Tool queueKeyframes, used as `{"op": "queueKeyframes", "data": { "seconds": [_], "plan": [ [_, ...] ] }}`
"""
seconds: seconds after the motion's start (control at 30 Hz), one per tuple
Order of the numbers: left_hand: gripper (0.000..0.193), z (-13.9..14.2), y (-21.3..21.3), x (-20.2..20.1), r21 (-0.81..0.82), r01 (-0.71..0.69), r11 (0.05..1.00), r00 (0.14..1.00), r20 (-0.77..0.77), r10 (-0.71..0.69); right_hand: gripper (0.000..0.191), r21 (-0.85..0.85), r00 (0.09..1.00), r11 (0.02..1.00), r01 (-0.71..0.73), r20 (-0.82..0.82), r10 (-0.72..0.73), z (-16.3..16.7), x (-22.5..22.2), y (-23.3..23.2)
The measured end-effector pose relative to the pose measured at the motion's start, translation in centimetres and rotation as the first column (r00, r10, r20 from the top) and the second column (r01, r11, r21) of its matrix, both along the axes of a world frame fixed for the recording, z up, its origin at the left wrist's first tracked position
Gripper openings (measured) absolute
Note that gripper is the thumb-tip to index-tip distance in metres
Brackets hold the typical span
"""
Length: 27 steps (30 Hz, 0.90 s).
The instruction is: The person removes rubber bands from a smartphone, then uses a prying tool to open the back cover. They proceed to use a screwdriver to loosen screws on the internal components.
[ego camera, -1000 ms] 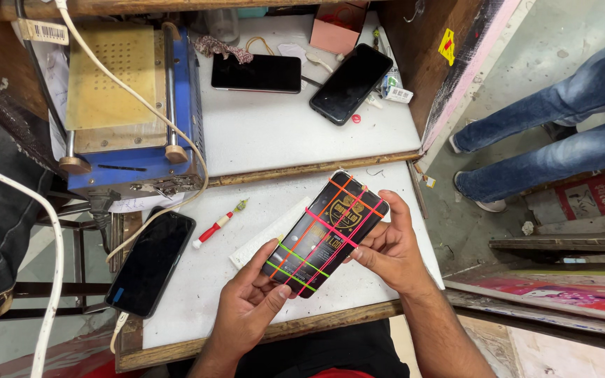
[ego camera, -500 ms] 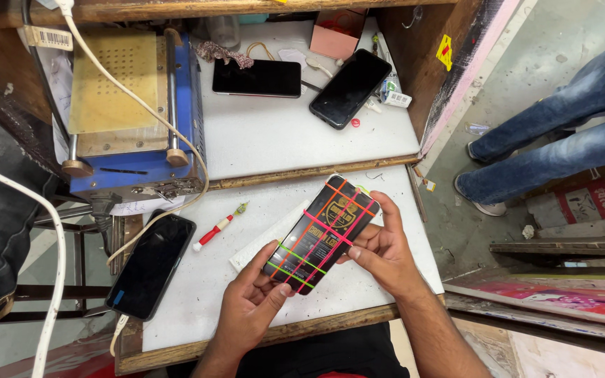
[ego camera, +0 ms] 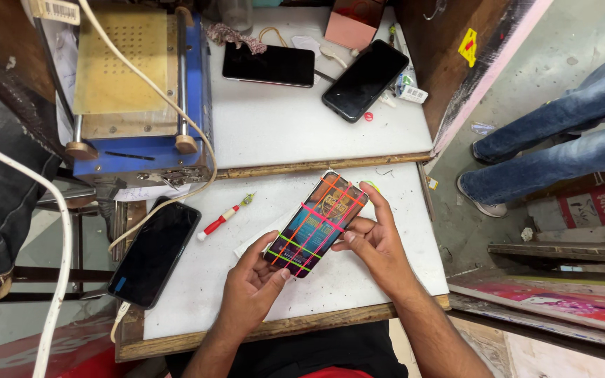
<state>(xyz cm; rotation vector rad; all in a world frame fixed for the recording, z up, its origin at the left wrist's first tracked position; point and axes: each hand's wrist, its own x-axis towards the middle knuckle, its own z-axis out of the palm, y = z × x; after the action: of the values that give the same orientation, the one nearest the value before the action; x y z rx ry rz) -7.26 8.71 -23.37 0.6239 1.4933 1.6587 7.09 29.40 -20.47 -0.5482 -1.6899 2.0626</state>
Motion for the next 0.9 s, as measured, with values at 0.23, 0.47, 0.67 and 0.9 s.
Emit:
{"op": "queueKeyframes", "data": {
  "seconds": [0.23, 0.47, 0.67, 0.9],
  "plan": [
    [0.07, 0.2, -0.1, 0.2, 0.068, -0.024, 0.997, 0.996, 0.092, 0.018, 0.06, -0.265, 0.995, 0.963, -0.042, 0.071, 0.063, -0.6, -2.0, -0.8],
    [0.063, -0.3, 0.3, 0.3, 0.147, -0.153, 0.977, 0.986, -0.039, 0.16, 0.05, -0.344, 0.989, 0.928, -0.146, -0.037, 0.142, 2.6, -7.6, 6.4],
    [0.053, -0.6, 1.1, 0.1, 0.092, -0.153, 0.984, 0.982, -0.102, 0.162, 0.032, -0.144, 0.987, 0.983, -0.112, 0.1, 0.127, 7.7, -16.5, 10.0],
    [0.047, -0.5, 1.3, -0.3, 0.068, -0.189, 0.98, 0.979, -0.069, 0.194, 0.026, -0.1, 0.986, 0.994, -0.051, 0.15, 0.065, 11.3, -22.5, 8.2]
  ]
}}
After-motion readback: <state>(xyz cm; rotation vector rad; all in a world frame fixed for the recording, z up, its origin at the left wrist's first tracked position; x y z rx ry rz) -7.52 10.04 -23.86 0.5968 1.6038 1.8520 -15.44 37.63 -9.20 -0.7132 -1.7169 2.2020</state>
